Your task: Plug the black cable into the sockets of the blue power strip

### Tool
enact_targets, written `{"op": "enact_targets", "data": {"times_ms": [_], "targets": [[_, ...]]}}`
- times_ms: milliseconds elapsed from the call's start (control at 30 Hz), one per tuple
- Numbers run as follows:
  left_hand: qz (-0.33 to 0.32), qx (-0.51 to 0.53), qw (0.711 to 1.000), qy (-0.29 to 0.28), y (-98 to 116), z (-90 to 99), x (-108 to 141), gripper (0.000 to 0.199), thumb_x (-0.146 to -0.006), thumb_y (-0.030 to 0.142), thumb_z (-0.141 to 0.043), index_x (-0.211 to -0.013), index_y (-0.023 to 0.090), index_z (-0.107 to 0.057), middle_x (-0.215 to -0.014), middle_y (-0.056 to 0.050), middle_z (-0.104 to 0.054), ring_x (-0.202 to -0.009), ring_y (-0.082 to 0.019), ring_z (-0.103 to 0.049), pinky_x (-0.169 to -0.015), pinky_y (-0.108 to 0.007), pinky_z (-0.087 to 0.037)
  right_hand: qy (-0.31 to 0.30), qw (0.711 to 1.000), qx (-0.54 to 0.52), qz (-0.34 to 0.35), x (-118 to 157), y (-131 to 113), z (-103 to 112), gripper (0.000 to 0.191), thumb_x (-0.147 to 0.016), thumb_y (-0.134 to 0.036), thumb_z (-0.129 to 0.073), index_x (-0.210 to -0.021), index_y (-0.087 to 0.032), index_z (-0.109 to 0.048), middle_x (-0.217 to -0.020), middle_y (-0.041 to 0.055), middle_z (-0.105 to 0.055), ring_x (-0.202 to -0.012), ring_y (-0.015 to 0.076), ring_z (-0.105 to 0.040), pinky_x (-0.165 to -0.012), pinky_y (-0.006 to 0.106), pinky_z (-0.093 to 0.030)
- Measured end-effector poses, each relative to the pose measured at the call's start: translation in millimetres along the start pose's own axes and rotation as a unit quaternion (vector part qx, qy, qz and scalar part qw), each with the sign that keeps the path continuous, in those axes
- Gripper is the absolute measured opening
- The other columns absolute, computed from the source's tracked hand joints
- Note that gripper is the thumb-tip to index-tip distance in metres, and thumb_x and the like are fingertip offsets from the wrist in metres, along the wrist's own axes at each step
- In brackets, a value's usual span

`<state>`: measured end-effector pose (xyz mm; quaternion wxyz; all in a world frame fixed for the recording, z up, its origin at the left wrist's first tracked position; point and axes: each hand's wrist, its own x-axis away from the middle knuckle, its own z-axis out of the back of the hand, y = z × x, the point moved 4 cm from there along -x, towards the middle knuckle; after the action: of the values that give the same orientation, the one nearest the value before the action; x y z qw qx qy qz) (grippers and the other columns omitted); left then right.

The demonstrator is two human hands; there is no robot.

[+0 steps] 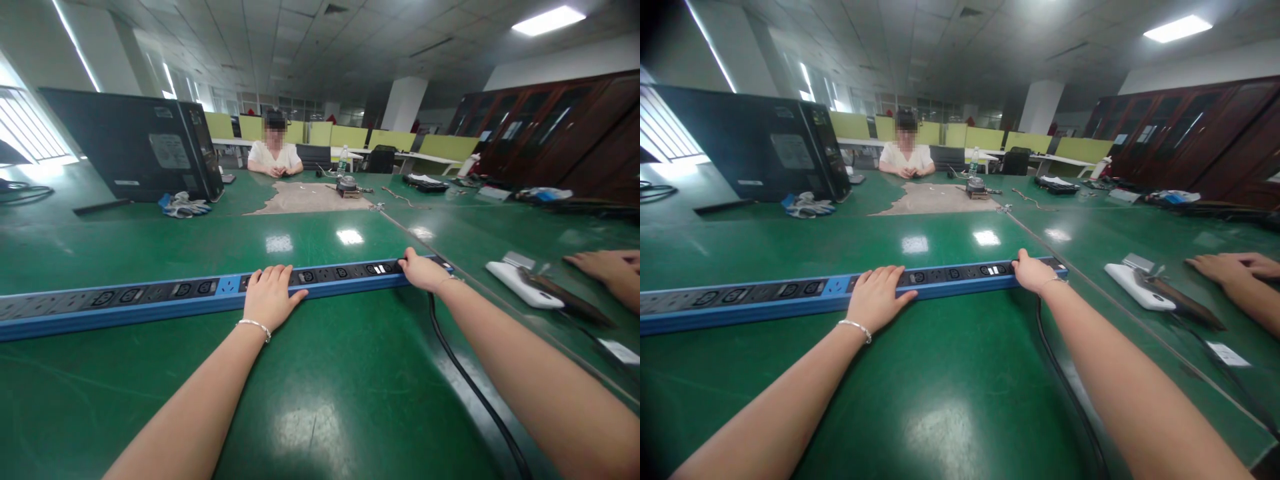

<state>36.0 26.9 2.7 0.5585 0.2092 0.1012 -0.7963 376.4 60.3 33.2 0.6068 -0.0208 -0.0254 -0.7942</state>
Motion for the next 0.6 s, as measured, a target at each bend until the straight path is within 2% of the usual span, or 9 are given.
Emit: {"op": "enact_targets", "data": {"times_ms": [200,400,600], "targets": [[0.001,0.0,1.0,-0.009,-0.5,-0.3,-0.5,0.056,-0.082,0.056,-0.04,-0.125,0.021,-0.046,-0.124,-0.01,-0.055,-0.116,-0.027,-0.045,-0.1,-0.044,-0.029,0.012,1.0,-0.022,0.006,2.9,-2.1,5.4,0.035,-0.09,-0.034,-0.028,-0.111,-0.011,-0.044,-0.095,0.0205,-0.064,-0.091,0.0278,-0.062,-0.074,0.034,-0.042],[-0.001,-0.001,1.0,-0.004,-0.6,-1.2,-0.8,0.058,-0.082,0.057,-0.039,-0.126,0.02,-0.046,-0.124,-0.01,-0.055,-0.115,-0.028,-0.045,-0.099,-0.045,-0.029,0.058,0.998,-0.032,-0.022,7.7,-0.1,1.1,0.036,-0.09,-0.037,-0.029,-0.111,-0.013,-0.045,-0.096,0.0195,-0.064,-0.092,0.0289,-0.062,-0.077,0.036,-0.042],[0.001,-0.008,1.0,-0.011,-0.2,-1.6,-1.5,0.058,-0.082,0.057,-0.039,-0.126,0.021,-0.046,-0.124,-0.01,-0.054,-0.115,-0.027,-0.045,-0.099,-0.044,-0.028,0.074,0.997,-0.018,-0.027,6.0,-1.1,-0.9,0.037,-0.09,-0.039,-0.028,-0.109,-0.014,-0.048,-0.094,0.0191,-0.065,-0.089,0.0289,-0.062,-0.077,0.038,-0.042]]}}
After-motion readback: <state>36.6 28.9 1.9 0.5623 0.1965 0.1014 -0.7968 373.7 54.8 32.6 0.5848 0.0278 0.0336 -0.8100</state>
